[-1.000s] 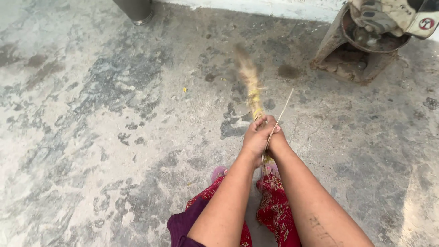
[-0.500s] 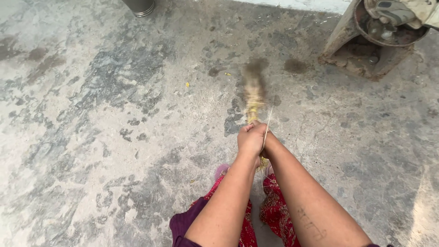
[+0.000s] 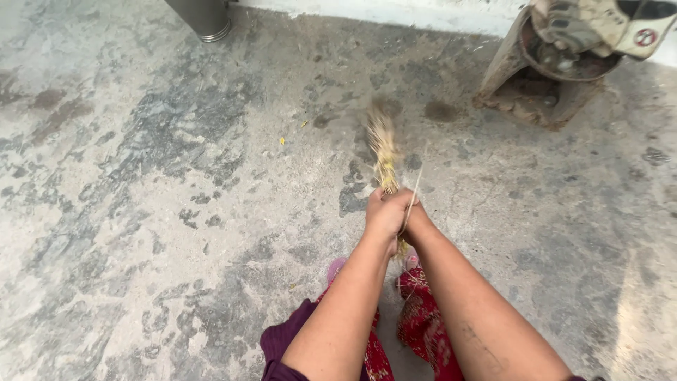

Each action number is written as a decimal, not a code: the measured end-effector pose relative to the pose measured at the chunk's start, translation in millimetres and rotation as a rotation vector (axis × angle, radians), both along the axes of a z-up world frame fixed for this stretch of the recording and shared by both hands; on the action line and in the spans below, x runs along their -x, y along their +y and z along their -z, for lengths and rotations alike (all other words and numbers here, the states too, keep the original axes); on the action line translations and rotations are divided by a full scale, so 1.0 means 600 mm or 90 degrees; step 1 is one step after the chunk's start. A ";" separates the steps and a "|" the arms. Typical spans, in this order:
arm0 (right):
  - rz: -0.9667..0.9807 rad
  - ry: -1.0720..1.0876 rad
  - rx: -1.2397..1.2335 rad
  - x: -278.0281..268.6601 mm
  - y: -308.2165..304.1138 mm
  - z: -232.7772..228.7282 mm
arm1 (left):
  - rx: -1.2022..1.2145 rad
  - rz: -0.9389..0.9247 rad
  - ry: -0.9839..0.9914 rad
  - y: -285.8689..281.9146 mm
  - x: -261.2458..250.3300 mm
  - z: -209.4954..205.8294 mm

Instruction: The recorder uses a hand-held broom to sweep dust and debris from an outdoor ground surface and then from an indoor floor.

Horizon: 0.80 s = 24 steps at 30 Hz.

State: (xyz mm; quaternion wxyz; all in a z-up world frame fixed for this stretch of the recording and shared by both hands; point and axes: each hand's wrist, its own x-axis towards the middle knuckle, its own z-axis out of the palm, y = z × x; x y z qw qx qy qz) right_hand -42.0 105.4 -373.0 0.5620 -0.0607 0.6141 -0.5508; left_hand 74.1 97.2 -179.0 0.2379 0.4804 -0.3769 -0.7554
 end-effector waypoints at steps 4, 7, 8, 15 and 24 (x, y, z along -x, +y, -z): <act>0.060 -0.054 -0.019 0.027 0.027 -0.027 | -0.092 0.021 -0.027 0.019 -0.010 0.045; 0.077 -0.188 0.005 0.006 0.045 -0.058 | -0.163 0.064 -0.009 0.026 -0.027 0.062; 0.086 -0.253 0.018 -0.002 0.049 -0.065 | -0.188 0.100 0.041 0.027 -0.030 0.062; 0.188 -0.425 0.035 -0.003 0.079 -0.092 | -0.266 0.030 0.082 -0.007 -0.060 0.136; 0.193 -0.185 -0.057 -0.116 0.036 -0.240 | -0.284 0.019 -0.023 -0.027 -0.046 0.077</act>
